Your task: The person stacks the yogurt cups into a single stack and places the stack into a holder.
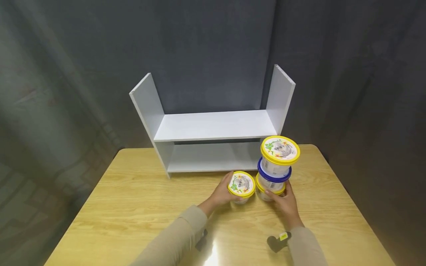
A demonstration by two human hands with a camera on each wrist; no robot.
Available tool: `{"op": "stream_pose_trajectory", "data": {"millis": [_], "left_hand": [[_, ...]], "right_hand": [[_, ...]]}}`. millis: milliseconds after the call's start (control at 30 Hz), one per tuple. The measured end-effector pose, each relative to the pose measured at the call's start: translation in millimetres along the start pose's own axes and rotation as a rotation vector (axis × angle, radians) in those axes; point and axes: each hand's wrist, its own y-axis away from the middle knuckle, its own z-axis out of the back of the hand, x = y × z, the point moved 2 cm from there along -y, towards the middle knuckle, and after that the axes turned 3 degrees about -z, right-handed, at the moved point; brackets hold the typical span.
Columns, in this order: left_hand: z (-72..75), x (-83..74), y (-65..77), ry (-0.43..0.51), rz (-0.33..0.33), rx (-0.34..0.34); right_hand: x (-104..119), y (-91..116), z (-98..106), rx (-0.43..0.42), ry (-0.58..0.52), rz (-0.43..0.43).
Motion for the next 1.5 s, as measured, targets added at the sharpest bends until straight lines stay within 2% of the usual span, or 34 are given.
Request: {"op": "stream_pose_trajectory", "data": {"millis": [233, 600, 800, 867, 1100, 1267, 1500], "left_hand": [[-0.9, 1.1, 3.9, 0.008, -0.013, -0.025], [4.5, 2.1, 8.2, 0.039, 0.037, -0.034], [10.4, -1.9, 9.9, 0.046, -0.070, -0.060], [12.2, -3.8, 9.9, 0.055, -0.080, -0.062], [21.5, -16.8, 7.3, 0.064, -0.015, -0.042], [31.1, -29.0, 7.4, 0.046, -0.046, -0.046], [42.5, -43.1, 9.2, 0.060, -0.066, -0.043]], "right_hand": [[-4, 1, -1, -0.015, 0.026, 0.005], [10, 8, -4, -0.016, 0.030, 0.024], [9, 6, -4, -0.018, 0.042, 0.019], [7, 5, -3, -0.017, 0.041, 0.019], [-7, 0, -1, -0.008, 0.049, 0.045], [-6, 1, 0, -0.012, 0.036, 0.073], [-2, 2, 0, -0.023, 0.057, 0.069]]}}
